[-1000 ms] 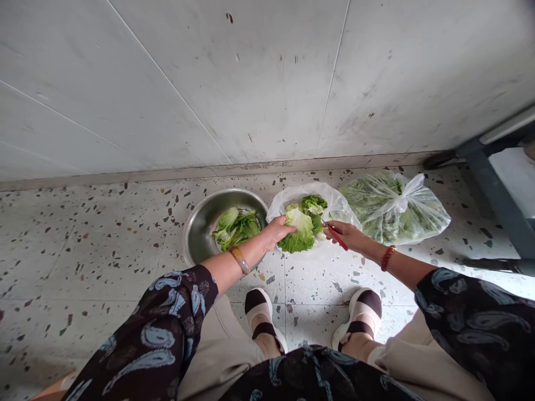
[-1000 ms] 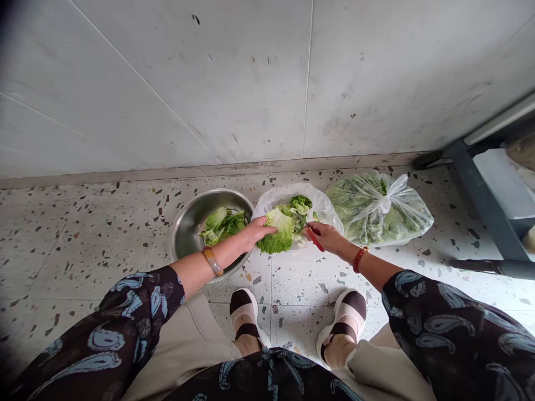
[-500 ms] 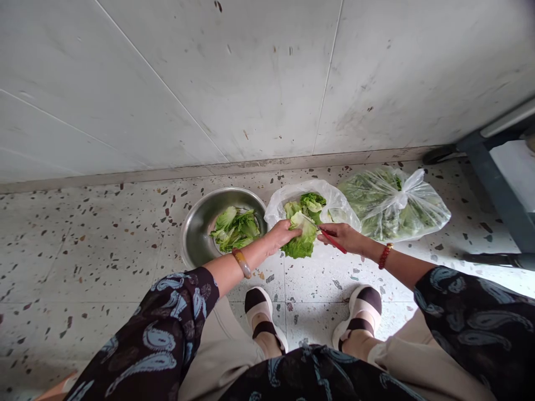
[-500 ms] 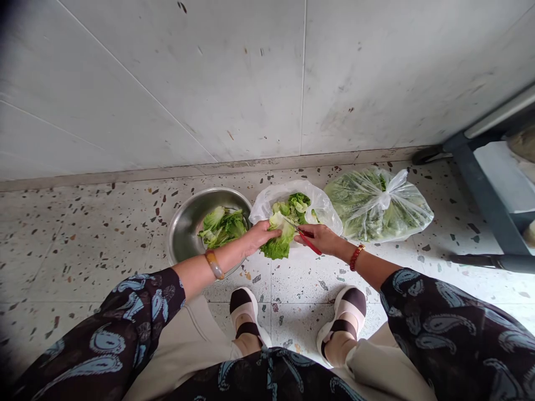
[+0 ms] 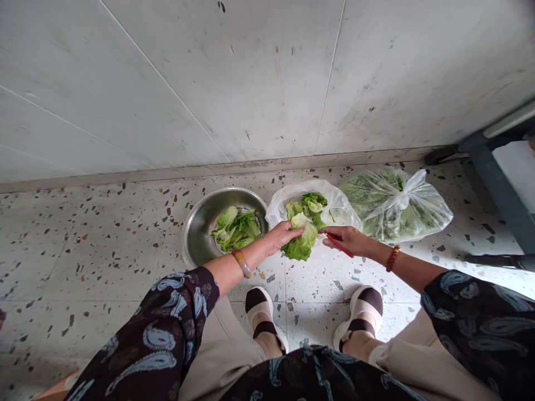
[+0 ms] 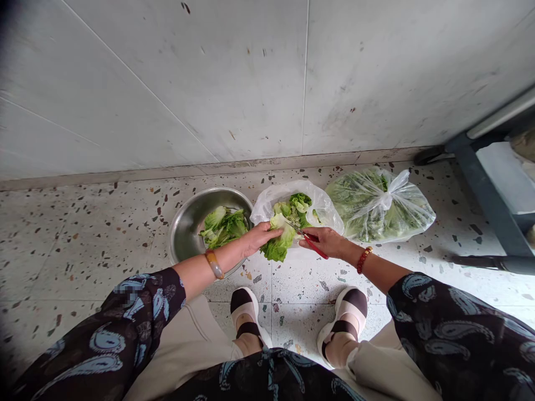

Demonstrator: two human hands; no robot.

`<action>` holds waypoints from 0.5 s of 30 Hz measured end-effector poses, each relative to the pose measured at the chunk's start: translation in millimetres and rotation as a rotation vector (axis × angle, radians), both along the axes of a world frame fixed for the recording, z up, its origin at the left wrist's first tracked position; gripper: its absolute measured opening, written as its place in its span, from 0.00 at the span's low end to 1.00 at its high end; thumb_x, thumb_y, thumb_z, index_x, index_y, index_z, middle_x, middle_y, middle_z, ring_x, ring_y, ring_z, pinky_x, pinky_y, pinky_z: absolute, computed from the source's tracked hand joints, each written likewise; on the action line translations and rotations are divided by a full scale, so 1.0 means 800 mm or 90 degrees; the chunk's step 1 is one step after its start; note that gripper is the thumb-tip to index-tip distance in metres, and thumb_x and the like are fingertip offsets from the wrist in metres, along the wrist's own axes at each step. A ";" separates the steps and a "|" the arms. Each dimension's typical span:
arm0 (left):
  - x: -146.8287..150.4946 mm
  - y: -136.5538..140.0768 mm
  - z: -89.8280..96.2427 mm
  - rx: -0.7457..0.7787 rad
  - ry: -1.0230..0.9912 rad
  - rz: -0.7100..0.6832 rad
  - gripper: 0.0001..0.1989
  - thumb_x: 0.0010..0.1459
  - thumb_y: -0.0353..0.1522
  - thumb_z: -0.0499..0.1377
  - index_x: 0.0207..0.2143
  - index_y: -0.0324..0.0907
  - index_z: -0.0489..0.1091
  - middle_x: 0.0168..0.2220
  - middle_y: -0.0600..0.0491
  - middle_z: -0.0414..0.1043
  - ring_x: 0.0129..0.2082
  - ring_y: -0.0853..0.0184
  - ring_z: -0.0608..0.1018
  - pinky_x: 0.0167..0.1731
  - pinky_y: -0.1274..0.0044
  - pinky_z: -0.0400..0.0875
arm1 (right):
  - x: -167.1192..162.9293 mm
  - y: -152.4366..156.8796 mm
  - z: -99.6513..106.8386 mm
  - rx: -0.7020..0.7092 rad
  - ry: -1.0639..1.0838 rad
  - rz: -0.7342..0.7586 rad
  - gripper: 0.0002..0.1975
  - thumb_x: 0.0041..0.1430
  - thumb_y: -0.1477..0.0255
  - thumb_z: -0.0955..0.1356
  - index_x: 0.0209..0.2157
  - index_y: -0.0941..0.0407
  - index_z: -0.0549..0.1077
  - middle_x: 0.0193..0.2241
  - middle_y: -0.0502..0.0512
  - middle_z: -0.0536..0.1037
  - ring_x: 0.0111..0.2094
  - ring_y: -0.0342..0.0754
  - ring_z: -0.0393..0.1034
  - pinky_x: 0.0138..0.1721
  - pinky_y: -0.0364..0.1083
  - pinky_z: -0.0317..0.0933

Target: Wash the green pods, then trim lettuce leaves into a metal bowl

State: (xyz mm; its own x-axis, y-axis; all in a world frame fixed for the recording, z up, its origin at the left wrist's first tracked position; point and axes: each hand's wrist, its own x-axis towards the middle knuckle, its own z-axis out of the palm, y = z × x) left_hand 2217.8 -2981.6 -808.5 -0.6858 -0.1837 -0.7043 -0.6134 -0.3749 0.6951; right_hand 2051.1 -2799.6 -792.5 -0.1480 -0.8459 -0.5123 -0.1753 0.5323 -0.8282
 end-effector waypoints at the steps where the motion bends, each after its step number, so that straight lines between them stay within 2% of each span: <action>1: 0.000 0.001 0.002 0.007 0.007 -0.008 0.20 0.47 0.44 0.69 0.34 0.38 0.74 0.35 0.50 0.79 0.35 0.67 0.77 0.43 0.73 0.71 | 0.000 -0.001 0.000 0.002 0.005 0.002 0.25 0.55 0.51 0.69 0.43 0.56 0.78 0.21 0.47 0.69 0.23 0.41 0.59 0.24 0.41 0.55; 5: -0.001 0.006 0.004 0.040 0.029 -0.053 0.19 0.47 0.45 0.69 0.34 0.39 0.75 0.33 0.51 0.79 0.33 0.68 0.77 0.40 0.75 0.72 | 0.003 -0.008 0.005 -0.001 0.011 -0.004 0.24 0.54 0.52 0.69 0.43 0.56 0.79 0.21 0.46 0.69 0.22 0.41 0.58 0.24 0.41 0.54; 10: 0.001 0.009 -0.004 0.027 0.048 -0.086 0.18 0.49 0.45 0.67 0.34 0.39 0.75 0.32 0.52 0.77 0.32 0.69 0.76 0.41 0.74 0.71 | 0.010 -0.016 0.011 -0.012 -0.050 -0.028 0.21 0.53 0.52 0.69 0.34 0.57 0.78 0.18 0.45 0.66 0.21 0.39 0.58 0.21 0.40 0.53; 13: 0.002 0.007 -0.007 0.034 0.051 -0.082 0.17 0.50 0.43 0.67 0.35 0.40 0.76 0.34 0.51 0.78 0.33 0.68 0.77 0.42 0.74 0.71 | 0.012 -0.015 0.010 0.026 -0.077 -0.054 0.21 0.51 0.52 0.70 0.31 0.57 0.76 0.16 0.45 0.65 0.18 0.39 0.58 0.19 0.40 0.53; 15: 0.003 0.004 -0.007 0.032 0.040 -0.080 0.17 0.49 0.43 0.68 0.35 0.39 0.76 0.35 0.51 0.79 0.34 0.67 0.77 0.43 0.73 0.71 | 0.010 -0.013 0.007 0.074 -0.086 -0.095 0.23 0.51 0.50 0.70 0.33 0.57 0.76 0.15 0.44 0.65 0.16 0.39 0.58 0.17 0.40 0.53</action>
